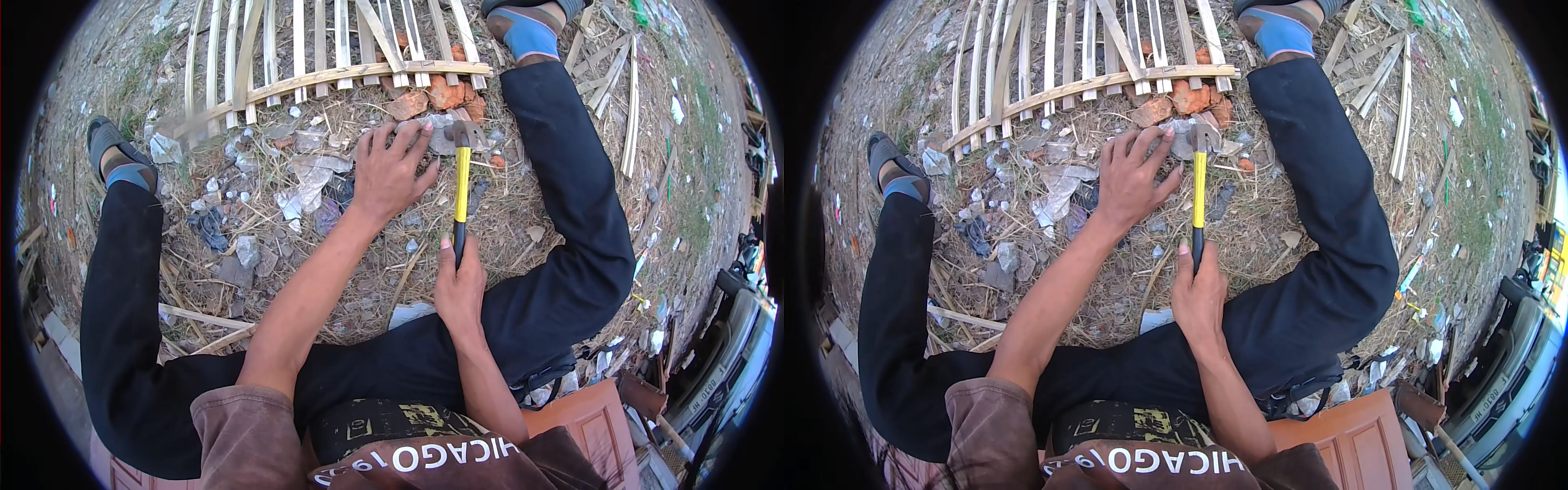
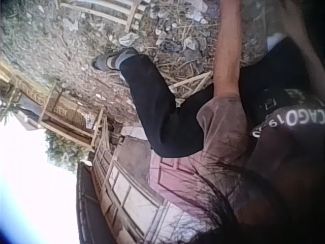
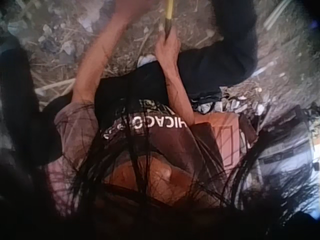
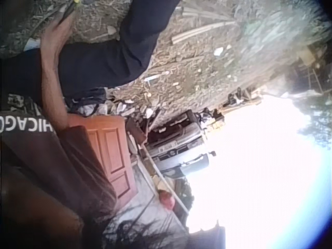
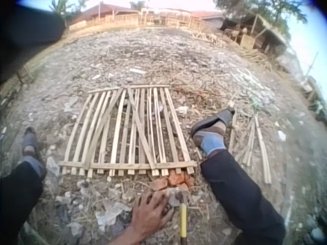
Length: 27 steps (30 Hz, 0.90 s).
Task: The person uses a hammer to drive small nails into the slats of a wooden lattice structure while sitting on the ground.
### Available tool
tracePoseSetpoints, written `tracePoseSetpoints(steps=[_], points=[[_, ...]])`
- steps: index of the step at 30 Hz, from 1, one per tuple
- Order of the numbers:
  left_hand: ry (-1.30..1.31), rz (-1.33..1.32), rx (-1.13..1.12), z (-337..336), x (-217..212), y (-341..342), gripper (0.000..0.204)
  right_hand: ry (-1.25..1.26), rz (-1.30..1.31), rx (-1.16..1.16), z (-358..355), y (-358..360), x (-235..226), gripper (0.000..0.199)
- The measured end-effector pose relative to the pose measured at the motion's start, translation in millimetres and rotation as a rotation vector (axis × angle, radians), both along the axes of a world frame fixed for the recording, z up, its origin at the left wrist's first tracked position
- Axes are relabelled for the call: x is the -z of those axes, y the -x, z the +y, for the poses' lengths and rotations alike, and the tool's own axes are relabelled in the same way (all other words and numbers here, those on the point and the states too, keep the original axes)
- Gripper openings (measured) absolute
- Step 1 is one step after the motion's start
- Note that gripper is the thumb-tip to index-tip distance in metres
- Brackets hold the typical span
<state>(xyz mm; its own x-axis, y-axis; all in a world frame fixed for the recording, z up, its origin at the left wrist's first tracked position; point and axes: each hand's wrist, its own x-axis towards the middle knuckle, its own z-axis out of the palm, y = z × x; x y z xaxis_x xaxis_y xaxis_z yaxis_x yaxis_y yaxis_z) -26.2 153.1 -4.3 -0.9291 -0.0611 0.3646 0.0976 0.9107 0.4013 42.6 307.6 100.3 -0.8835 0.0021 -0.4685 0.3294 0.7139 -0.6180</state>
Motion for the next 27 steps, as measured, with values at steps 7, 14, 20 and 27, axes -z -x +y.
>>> tracePoseSetpoints(steps=[7, 14, 20, 27], points=[[0.014, -0.005, 0.002, -0.7, -4.1, 2.3, 0.053, -0.017, -0.001, 0.022, 1.9, 3.3, -6.2, 0.026], [0.032, 0.01, 0.002, -0.6, -3.2, 2.1, 0.054, -0.016, 0.068, -0.064, -2.2, 12.3, 0.5, 0.02], [0.026, 0.044, -0.001, 1.4, -1.8, 3.4, 0.056, -0.026, 0.148, -0.082, -3.2, 14.8, -5.1, 0.017], [0.036, 0.039, -0.008, 0.5, -1.0, 2.0, 0.055, -0.003, 0.117, -0.072, -8.7, 14.6, -8.4, 0.018]])
